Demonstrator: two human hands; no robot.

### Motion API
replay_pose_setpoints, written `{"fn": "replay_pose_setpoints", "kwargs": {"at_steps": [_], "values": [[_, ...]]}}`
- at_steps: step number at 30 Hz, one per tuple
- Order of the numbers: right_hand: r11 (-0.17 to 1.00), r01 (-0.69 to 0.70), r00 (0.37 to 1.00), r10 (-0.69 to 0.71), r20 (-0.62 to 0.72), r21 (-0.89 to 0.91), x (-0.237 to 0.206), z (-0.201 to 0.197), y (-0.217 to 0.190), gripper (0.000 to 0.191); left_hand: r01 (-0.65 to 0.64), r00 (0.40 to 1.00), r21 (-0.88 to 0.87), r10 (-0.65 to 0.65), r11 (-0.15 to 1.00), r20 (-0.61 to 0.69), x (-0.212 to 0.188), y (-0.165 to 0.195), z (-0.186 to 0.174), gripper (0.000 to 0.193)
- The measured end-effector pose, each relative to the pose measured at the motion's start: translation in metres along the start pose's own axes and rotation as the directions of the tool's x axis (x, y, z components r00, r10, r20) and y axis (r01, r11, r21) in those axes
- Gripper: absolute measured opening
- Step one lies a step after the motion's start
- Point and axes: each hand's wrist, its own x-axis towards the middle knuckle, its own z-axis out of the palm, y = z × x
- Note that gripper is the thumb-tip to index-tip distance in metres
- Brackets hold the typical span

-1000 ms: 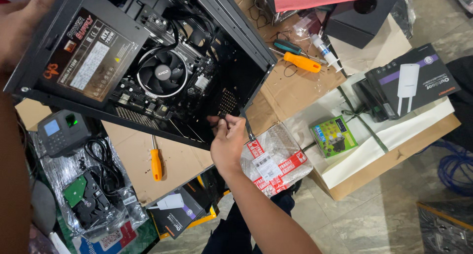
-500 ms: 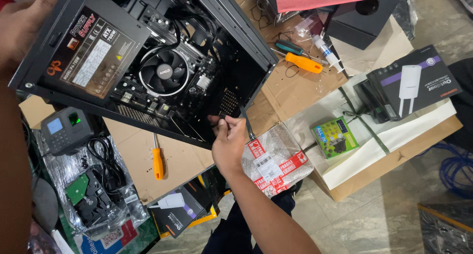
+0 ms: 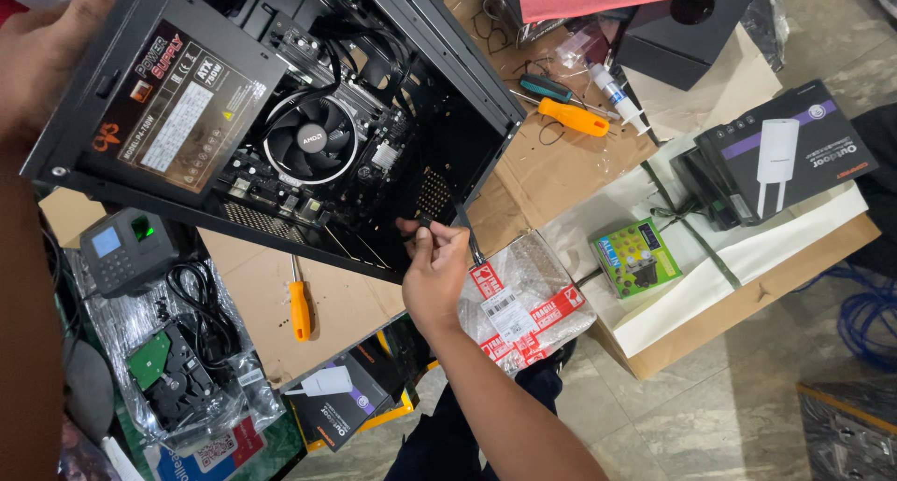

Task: The person works on a desktop computer tower on a cluttered workbench. They route and connect black cables at the rear of the case, open the side panel, reach inside to adjust components and wiring, reposition the case, and continue arranging cables and internal parts by hand.

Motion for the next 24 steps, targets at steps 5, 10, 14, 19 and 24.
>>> {"fn": "replay_pose_setpoints", "kwargs": {"at_steps": [5,10,14,19,24], "values": [[0.999,-0.04,0.999,0.04,0.008,-0.021,0.001,-0.002,-0.001,0.012,-0.064,0.998,-0.041,0.065,0.997,0.027,-0.003,-0.004,-0.001,0.083],[0.998,-0.057,0.998,0.056,0.031,0.018,0.0,-0.001,-0.002,0.014,0.038,0.998,0.004,-0.038,0.999,0.047,0.019,-0.025,-0.003,0.084],[0.999,-0.024,0.999,0.023,0.031,0.036,-0.002,0.0,0.0,0.013,0.031,0.998,-0.002,-0.031,1.0,0.057,0.035,-0.041,0.001,0.081],[0.999,0.012,1.0,-0.013,0.018,0.039,-0.002,0.001,0.001,0.012,-0.066,0.994,-0.032,0.069,0.997,0.088,0.032,-0.04,-0.006,0.08],[0.999,0.049,0.999,-0.049,-0.002,-0.009,-0.002,0.004,-0.001,0.012,-0.077,0.988,-0.08,0.087,0.994,0.127,0.024,-0.037,-0.01,0.076]]}}
